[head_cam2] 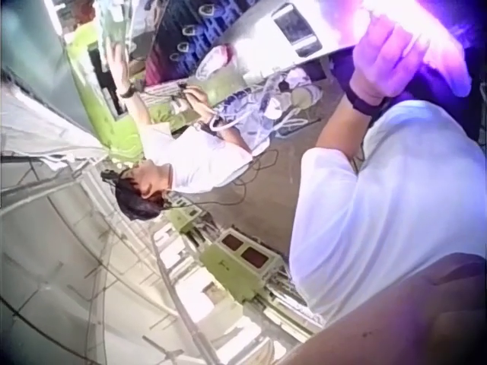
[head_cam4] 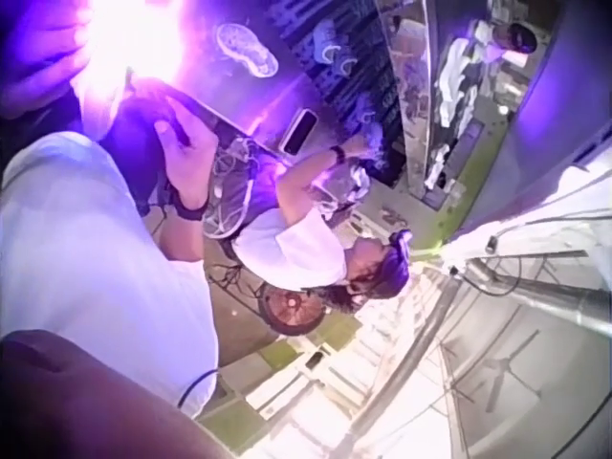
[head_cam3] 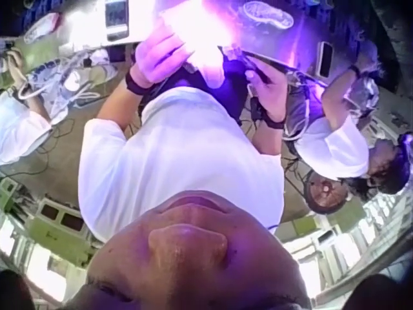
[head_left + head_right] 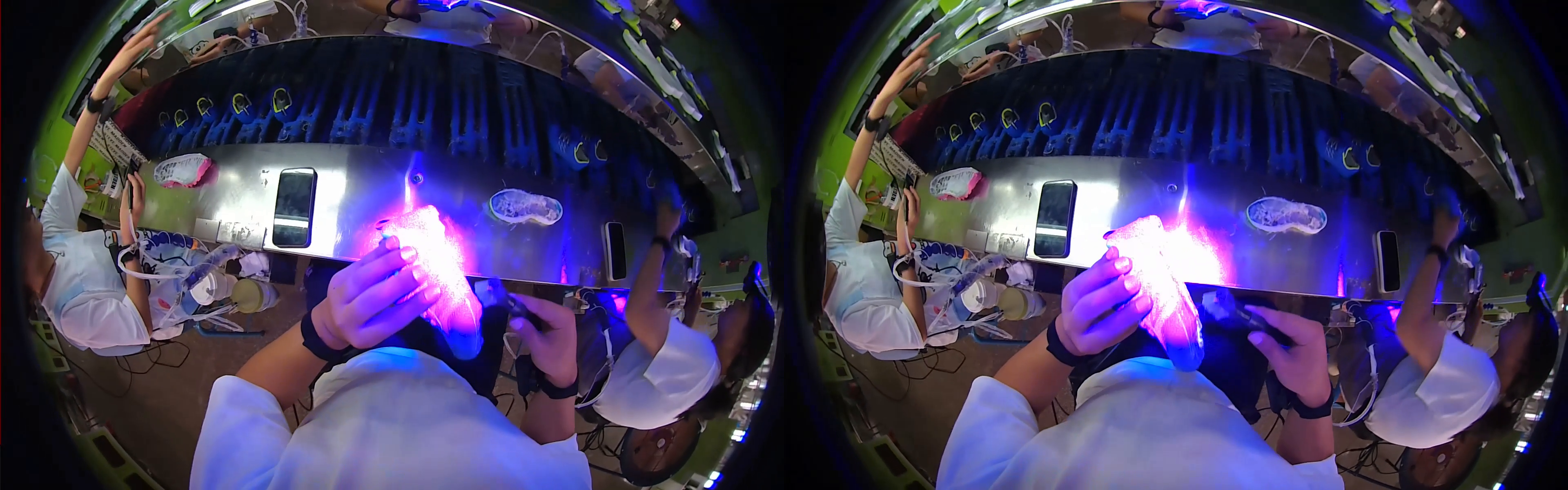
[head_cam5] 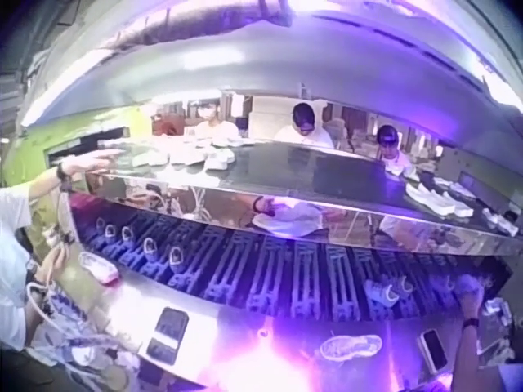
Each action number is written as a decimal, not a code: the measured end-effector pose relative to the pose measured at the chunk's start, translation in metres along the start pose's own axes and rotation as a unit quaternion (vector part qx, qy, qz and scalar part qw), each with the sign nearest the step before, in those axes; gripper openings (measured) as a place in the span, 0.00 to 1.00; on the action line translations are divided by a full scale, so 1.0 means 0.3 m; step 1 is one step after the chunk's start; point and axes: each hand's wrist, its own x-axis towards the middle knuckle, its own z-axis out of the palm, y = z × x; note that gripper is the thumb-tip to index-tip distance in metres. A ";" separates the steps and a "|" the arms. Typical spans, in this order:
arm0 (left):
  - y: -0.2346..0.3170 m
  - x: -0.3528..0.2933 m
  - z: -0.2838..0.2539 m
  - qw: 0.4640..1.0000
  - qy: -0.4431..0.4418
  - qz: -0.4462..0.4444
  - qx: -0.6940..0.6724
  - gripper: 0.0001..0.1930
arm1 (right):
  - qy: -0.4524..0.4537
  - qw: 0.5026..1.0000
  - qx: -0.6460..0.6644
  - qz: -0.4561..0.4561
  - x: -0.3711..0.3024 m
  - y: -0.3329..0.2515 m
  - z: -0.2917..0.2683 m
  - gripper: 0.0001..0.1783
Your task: Applying adhesive or coating to shoe components using a specialized tool on a factory production line.
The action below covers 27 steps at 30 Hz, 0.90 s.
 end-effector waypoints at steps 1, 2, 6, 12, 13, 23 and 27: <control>0.002 0.011 -0.011 1.000 0.005 0.003 0.000 0.16 | 0.003 1.000 -0.004 -0.004 0.011 -0.022 0.003 0.22; 0.004 0.021 -0.020 1.000 0.006 0.029 0.001 0.16 | 0.026 1.000 0.008 -0.016 0.025 -0.045 0.006 0.21; 0.012 0.041 -0.039 0.996 0.012 0.086 0.008 0.14 | 0.066 0.994 -0.012 -0.091 0.071 -0.164 0.007 0.21; 0.004 0.053 -0.071 0.991 -0.004 0.130 0.016 0.15 | 0.076 0.982 -0.090 -0.148 0.118 -0.312 0.008 0.23; 0.000 0.057 -0.078 0.991 -0.010 0.134 0.011 0.15 | 0.062 0.983 -0.096 -0.147 0.124 -0.318 0.009 0.23; -0.154 0.028 -0.021 0.996 -0.072 -0.039 -0.030 0.22 | 0.004 0.993 -0.054 -0.105 0.089 -0.075 0.003 0.22; -0.355 0.054 0.026 0.934 -0.116 -0.304 -0.147 0.30 | 0.053 0.998 0.012 0.017 0.056 0.082 -0.070 0.23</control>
